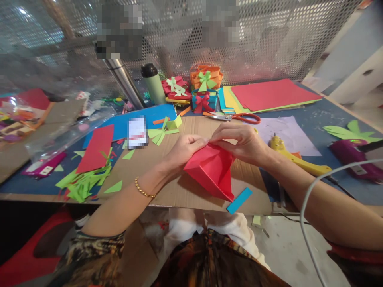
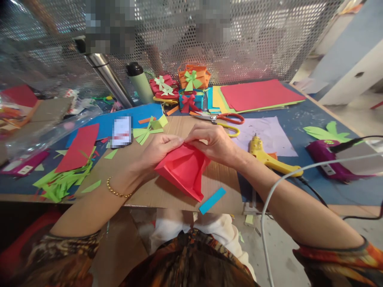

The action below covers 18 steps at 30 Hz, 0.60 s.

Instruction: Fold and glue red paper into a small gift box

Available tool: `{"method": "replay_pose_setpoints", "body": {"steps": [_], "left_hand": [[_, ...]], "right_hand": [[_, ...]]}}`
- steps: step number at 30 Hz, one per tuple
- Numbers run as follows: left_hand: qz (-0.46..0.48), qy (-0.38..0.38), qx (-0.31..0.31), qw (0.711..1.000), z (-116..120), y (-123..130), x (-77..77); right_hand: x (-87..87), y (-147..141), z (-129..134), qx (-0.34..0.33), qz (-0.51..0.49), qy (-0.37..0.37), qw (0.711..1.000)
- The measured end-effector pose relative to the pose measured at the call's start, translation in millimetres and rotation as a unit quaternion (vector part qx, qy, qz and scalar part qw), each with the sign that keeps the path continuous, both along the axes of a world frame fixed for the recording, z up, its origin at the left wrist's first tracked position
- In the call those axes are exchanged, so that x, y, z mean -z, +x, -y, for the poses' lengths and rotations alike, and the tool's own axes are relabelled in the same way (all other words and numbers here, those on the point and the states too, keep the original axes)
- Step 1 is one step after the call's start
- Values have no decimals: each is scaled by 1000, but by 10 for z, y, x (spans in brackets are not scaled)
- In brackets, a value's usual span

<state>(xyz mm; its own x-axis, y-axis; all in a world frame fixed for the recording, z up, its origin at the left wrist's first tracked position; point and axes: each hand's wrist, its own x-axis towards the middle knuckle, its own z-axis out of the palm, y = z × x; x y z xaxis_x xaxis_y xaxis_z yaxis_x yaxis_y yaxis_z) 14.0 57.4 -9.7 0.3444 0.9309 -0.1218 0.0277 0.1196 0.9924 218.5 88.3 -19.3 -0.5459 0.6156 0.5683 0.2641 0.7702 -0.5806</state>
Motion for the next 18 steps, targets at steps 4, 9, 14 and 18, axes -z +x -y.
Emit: {"method": "replay_pose_setpoints", "body": {"steps": [4, 9, 14, 18], "left_hand": [[-16, 27, -6, 999, 31, 5, 10], [-60, 98, -6, 993, 59, 2, 13], [-110, 141, -8, 984, 44, -4, 60], [-119, 149, 7, 982, 26, -11, 73]], "right_hand": [[-30, 18, -2, 34, -15, -83, 996], [-60, 16, 8, 58, -26, -172, 983], [-48, -18, 21, 45, 1, -183, 982], [-18, -15, 0, 45, 4, -197, 979]]}}
